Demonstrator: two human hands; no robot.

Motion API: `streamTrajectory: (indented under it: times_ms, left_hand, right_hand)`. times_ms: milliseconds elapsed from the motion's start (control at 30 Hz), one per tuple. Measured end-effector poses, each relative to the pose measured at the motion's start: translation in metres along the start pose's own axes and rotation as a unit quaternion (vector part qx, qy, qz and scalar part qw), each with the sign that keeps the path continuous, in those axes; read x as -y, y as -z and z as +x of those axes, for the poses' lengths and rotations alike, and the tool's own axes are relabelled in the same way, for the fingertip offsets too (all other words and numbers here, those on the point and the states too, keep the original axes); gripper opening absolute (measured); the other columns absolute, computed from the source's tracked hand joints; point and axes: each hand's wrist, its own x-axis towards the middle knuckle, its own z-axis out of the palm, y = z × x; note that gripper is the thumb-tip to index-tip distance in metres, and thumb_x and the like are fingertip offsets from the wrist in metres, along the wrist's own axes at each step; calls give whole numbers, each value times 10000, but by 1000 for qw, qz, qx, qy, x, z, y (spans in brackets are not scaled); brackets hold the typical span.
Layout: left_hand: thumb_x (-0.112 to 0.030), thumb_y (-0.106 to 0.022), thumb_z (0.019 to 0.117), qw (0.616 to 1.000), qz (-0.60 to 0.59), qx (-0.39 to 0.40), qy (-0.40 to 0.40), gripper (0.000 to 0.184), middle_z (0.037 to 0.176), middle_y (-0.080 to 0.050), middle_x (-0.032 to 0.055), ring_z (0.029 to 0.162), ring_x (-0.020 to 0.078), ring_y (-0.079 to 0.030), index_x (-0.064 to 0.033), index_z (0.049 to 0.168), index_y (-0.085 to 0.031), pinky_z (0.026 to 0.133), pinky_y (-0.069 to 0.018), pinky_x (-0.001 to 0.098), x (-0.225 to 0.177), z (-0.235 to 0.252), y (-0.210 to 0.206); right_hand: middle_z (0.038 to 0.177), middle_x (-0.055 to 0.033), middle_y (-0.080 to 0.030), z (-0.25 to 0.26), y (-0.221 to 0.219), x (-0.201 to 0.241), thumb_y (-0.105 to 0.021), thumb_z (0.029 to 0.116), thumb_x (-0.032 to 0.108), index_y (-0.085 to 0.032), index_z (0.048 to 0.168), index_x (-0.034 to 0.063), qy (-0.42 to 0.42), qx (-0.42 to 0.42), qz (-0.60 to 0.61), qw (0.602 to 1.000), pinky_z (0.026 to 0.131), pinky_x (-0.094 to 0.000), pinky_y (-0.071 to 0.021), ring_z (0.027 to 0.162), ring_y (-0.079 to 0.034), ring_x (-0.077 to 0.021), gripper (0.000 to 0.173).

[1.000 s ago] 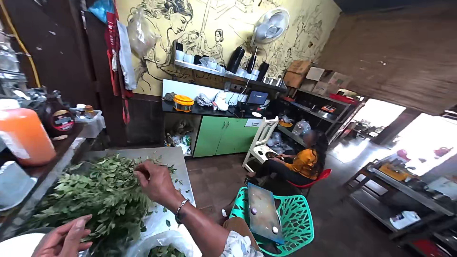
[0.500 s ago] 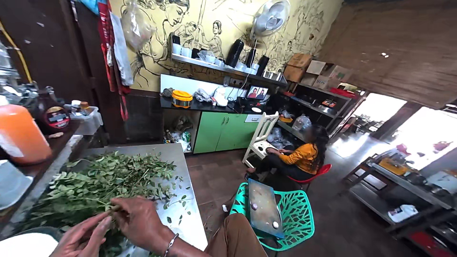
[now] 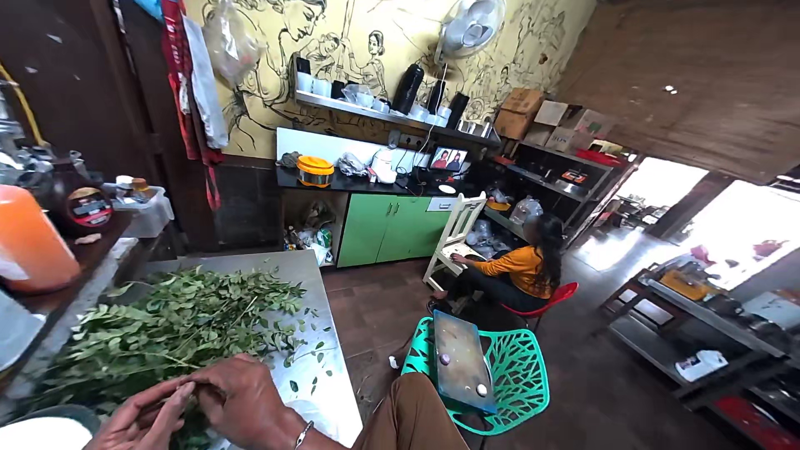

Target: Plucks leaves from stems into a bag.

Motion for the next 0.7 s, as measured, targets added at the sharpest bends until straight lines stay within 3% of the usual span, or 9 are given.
streamTrajectory:
  times_ms: [200, 333, 467, 700]
  left_hand:
    - [-120, -716, 960, 1000, 9, -7, -10, 171, 951, -728, 9, 758, 69, -685, -13, 1089, -681, 608, -589, 249, 8, 4, 1]
    - [-107, -685, 975, 1000, 7, -23, -12, 161, 926, -712, 6, 720, 73, -677, -2, 1093, -656, 593, -591, 250, 10, 9, 4]
    - [-150, -682, 989, 997, 20, -70, 6, 205, 936, -710, 26, 716, 85, -694, 9, 1113, -646, 582, -606, 260, 7, 13, 5]
    - [-185, -683, 994, 991, 27, -130, 27, 271, 958, -702, 48, 678, 92, -684, 35, 1141, -625, 554, -602, 268, 17, 21, 12]
  right_hand:
    - [1068, -4, -773, -2, 5, -5, -691, 928, 78, -808, 1043, 126, -24, -29, -8, 999, 947, -353, -566, 1018, -707, -136, 171]
    - [1031, -28, -769, 1, 15, -7, -640, 981, 121, -780, 1084, 80, -116, -55, 62, 990, 887, -338, -588, 939, -714, -119, 179]
    - [1051, -85, -756, 8, 35, -6, -612, 1020, 136, -725, 1126, 14, -247, -112, 212, 939, 835, -336, -615, 904, -726, -143, 197]
    - [1051, -157, -738, 8, 85, -16, -628, 1002, 68, -691, 1167, -44, -298, -267, 326, 857, 830, -390, -617, 924, -719, -232, 209]
